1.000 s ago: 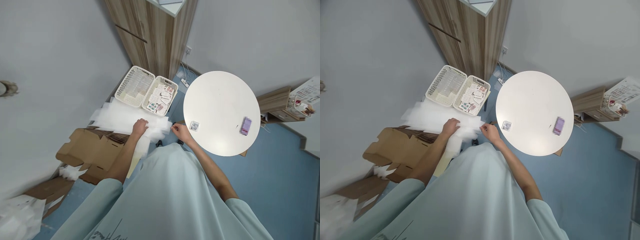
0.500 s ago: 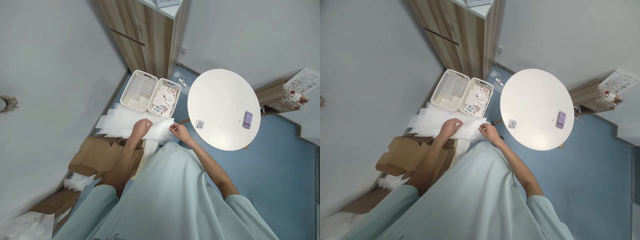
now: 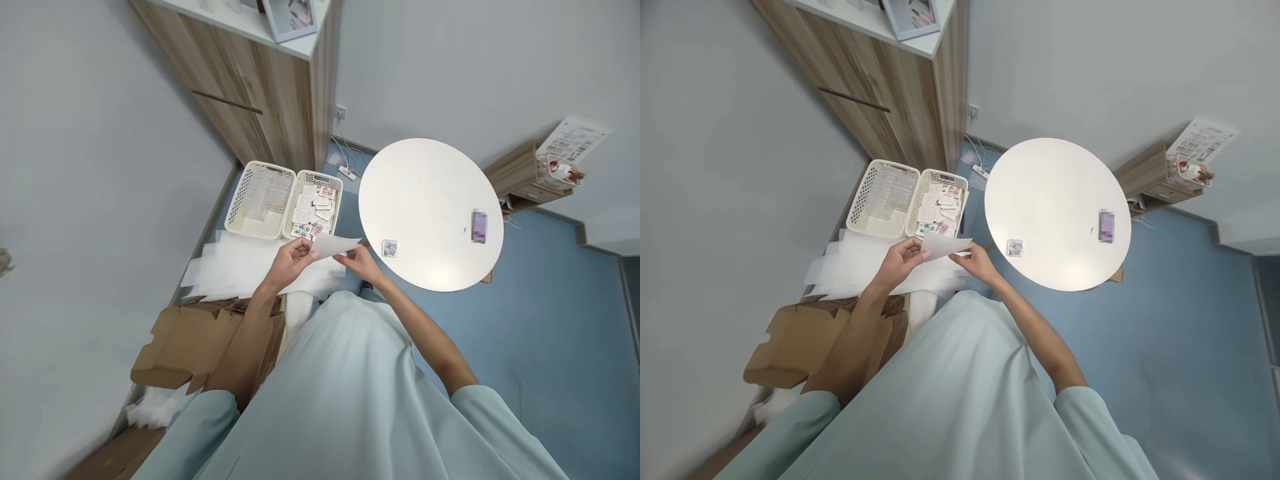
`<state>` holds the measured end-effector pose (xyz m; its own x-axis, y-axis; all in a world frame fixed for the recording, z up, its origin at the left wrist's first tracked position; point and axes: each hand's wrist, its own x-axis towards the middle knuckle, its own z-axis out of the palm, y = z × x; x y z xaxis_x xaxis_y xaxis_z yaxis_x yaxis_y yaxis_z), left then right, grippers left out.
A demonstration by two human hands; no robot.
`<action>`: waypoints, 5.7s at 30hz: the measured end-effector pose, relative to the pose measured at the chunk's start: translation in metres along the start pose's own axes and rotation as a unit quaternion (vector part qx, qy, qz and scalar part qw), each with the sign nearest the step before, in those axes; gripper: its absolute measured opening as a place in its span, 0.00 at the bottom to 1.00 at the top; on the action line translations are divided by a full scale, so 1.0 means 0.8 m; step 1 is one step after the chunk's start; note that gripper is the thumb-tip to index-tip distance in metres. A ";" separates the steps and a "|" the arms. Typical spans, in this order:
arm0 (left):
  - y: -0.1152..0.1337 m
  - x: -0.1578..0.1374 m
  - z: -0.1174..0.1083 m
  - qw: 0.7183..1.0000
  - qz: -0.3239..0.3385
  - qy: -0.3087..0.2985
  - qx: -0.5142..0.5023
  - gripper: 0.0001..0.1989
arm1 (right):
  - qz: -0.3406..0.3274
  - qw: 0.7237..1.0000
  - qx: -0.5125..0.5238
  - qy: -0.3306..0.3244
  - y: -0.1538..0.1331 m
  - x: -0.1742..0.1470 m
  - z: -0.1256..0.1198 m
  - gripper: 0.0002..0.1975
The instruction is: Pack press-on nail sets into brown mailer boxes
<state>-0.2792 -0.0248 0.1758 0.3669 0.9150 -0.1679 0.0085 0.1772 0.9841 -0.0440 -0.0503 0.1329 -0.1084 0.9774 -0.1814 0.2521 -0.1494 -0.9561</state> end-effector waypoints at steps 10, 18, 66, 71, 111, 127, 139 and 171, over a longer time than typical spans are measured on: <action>0.015 0.053 0.115 0.993 0.004 -0.057 -0.100 0.17 | -0.019 0.975 0.099 0.196 -0.014 -0.069 -0.083 0.26; 0.033 0.086 0.223 0.994 0.009 -0.087 -0.066 0.15 | -0.055 0.946 0.061 0.315 -0.007 -0.099 -0.174 0.21; 0.028 0.195 0.533 0.993 -0.073 -0.049 -0.082 0.14 | -0.073 0.918 0.025 0.388 0.052 -0.107 -0.456 0.08; 0.030 0.194 0.529 0.991 -0.084 -0.045 -0.089 0.17 | -0.069 0.907 -0.017 0.414 0.058 -0.095 -0.446 0.06; -0.055 0.346 0.419 0.979 -0.184 0.093 0.005 0.12 | 0.204 0.944 0.176 0.193 0.188 -0.039 -0.445 0.22; -0.156 0.284 0.419 0.885 -0.253 -0.068 0.384 0.15 | 0.221 0.934 0.131 0.246 0.241 -0.010 -0.475 0.23; -0.162 0.301 0.466 0.815 -0.253 -0.073 0.516 0.12 | 0.310 0.901 -0.129 0.275 0.271 -0.025 -0.473 0.16; -0.176 0.227 0.310 0.815 -0.010 -0.196 0.544 0.32 | 0.332 0.883 -0.167 0.286 0.277 -0.073 -0.445 0.17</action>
<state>0.0172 0.0263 0.0211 0.6237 0.6915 -0.3644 0.7611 -0.4313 0.4844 0.3608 -0.0872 0.0134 0.6496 0.6200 -0.4400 0.3571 -0.7597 -0.5435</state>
